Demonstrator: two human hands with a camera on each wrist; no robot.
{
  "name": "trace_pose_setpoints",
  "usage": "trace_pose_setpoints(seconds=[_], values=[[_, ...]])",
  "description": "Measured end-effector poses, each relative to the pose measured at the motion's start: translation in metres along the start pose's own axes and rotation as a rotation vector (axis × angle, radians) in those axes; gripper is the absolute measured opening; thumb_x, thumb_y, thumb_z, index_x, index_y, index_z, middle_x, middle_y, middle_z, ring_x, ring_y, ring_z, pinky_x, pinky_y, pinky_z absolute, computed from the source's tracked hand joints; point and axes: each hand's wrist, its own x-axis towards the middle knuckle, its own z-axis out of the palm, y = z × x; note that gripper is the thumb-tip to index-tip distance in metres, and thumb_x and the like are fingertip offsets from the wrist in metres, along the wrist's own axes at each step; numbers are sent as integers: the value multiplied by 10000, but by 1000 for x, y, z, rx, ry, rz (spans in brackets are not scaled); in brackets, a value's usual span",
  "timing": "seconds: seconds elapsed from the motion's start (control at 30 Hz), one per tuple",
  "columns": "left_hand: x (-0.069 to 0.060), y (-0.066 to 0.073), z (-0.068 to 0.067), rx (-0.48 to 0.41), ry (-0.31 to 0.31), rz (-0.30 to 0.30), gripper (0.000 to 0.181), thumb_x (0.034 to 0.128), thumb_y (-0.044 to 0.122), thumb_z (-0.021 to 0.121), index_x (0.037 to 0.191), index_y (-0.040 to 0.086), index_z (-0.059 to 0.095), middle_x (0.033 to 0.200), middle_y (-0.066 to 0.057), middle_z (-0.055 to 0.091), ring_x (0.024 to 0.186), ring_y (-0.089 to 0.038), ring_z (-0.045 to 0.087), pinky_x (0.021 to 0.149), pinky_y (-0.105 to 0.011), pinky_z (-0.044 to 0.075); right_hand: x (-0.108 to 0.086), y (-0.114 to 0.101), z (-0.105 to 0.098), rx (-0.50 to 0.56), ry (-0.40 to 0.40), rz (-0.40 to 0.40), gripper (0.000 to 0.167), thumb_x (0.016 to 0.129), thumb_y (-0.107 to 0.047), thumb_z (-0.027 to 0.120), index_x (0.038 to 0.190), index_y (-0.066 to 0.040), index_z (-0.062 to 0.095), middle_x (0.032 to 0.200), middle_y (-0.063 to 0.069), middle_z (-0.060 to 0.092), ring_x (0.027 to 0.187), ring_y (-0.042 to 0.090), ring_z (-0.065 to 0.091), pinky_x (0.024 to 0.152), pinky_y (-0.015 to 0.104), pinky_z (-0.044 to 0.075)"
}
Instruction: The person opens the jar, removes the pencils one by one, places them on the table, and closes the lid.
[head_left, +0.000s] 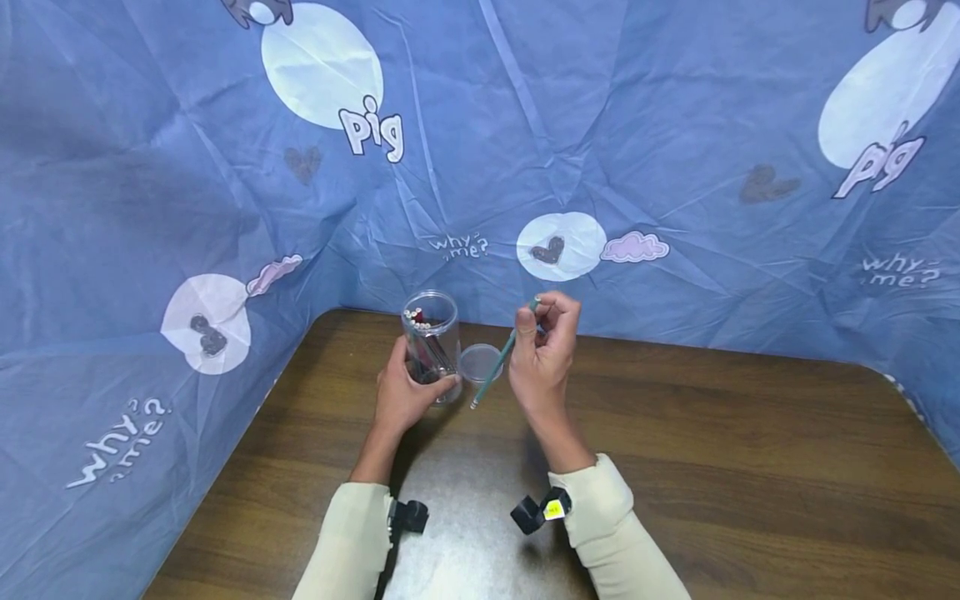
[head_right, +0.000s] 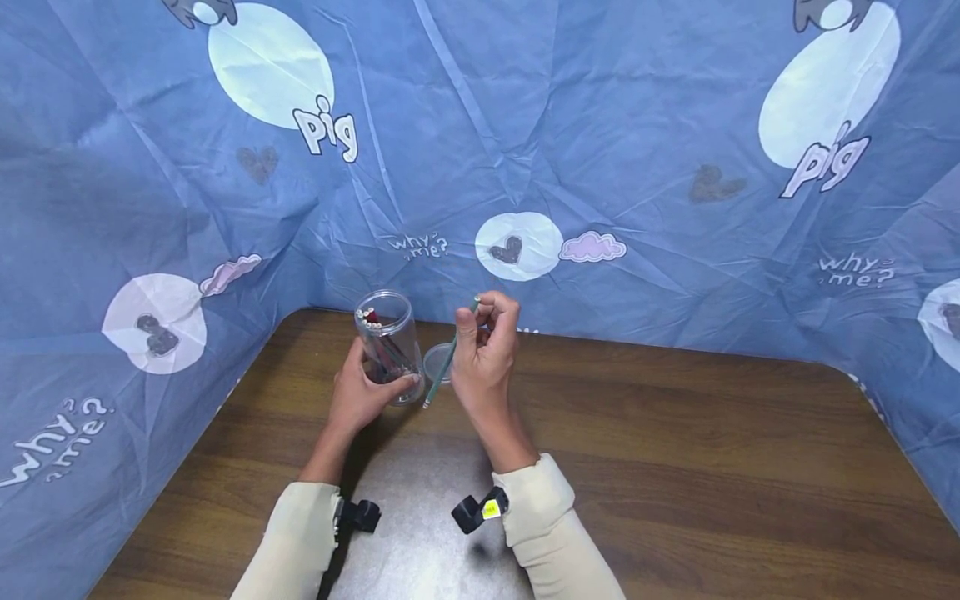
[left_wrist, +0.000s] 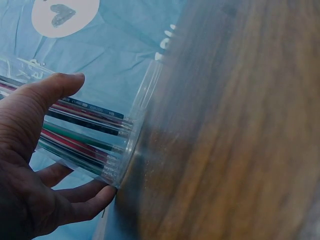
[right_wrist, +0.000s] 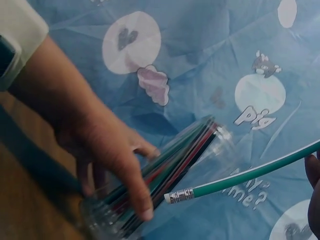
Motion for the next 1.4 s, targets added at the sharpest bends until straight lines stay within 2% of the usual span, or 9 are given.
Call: trace_pose_setpoints(seconds=[0.37, 0.57, 0.67, 0.73, 0.87, 0.97, 1.1, 1.23, 1.4], values=[[-1, 0, -1, -3, 0, -4, 787, 662, 275, 932, 1314, 175, 503, 1196, -116, 643, 1124, -318, 598, 956, -488, 455, -21, 20, -11, -50, -7, 87, 505, 993, -391, 567, 1104, 88, 456, 899, -49, 464, 680, 80, 467, 579, 179, 367], [0, 0, -1, 4, 6, 0, 778, 659, 272, 935, 1301, 169, 509, 1176, -117, 647, 1107, -321, 603, 949, -484, 457, -26, 31, -16, -99, -35, 121, 218, 982, -38, 598, 1110, 88, 473, 865, 14, 490, 669, 75, 460, 564, 164, 359], [0, 0, -1, 7, 11, 3, 775, 658, 270, 935, 1296, 167, 509, 1176, -117, 648, 1109, -322, 601, 954, -486, 453, -27, 39, -17, -112, -53, 139, 195, 950, 71, 586, 1109, 98, 476, 850, 73, 496, 656, 72, 458, 545, 161, 354], [0, 0, 0, 11, 8, 4, 771, 660, 271, 934, 1295, 168, 508, 1182, -116, 647, 1116, -319, 598, 960, -486, 450, -28, 43, -19, -114, -69, 160, 191, 954, 66, 585, 1109, 100, 479, 844, 109, 503, 659, 71, 460, 549, 164, 359], [0, -1, 0, 11, 3, -1, 775, 663, 269, 934, 1302, 172, 506, 1196, -113, 643, 1129, -314, 592, 973, -487, 444, -32, 52, -22, -152, -133, 251, 188, 983, -53, 606, 1084, 68, 502, 830, 135, 550, 665, 78, 486, 571, 169, 388], [0, -1, 1, 10, 2, 0, 777, 664, 271, 933, 1304, 169, 505, 1202, -115, 642, 1134, -314, 590, 977, -489, 443, -35, 57, -25, -243, -211, 319, 193, 987, -135, 621, 1043, 24, 527, 813, 116, 596, 656, 94, 513, 580, 193, 412], [0, 0, 1, 7, 2, -3, 777, 665, 269, 933, 1303, 163, 504, 1199, -117, 642, 1133, -314, 590, 978, -488, 443, -40, 66, -29, -382, -290, 361, 198, 977, -182, 638, 969, -5, 552, 790, 111, 620, 649, 169, 563, 610, 283, 454], [-1, 1, 0, 9, 4, -8, 774, 664, 272, 934, 1298, 160, 503, 1189, -115, 642, 1128, -313, 591, 976, -482, 443, -46, 76, -32, -449, -294, 413, 213, 971, -195, 652, 924, -6, 565, 775, 129, 632, 674, 246, 606, 646, 365, 482], [0, 0, 0, 9, 5, -1, 776, 662, 265, 934, 1297, 154, 503, 1193, -128, 644, 1125, -320, 594, 973, -487, 445, -54, 83, -33, -514, -271, 486, 222, 962, -230, 660, 895, -30, 590, 757, 106, 653, 681, 244, 612, 650, 382, 480]])
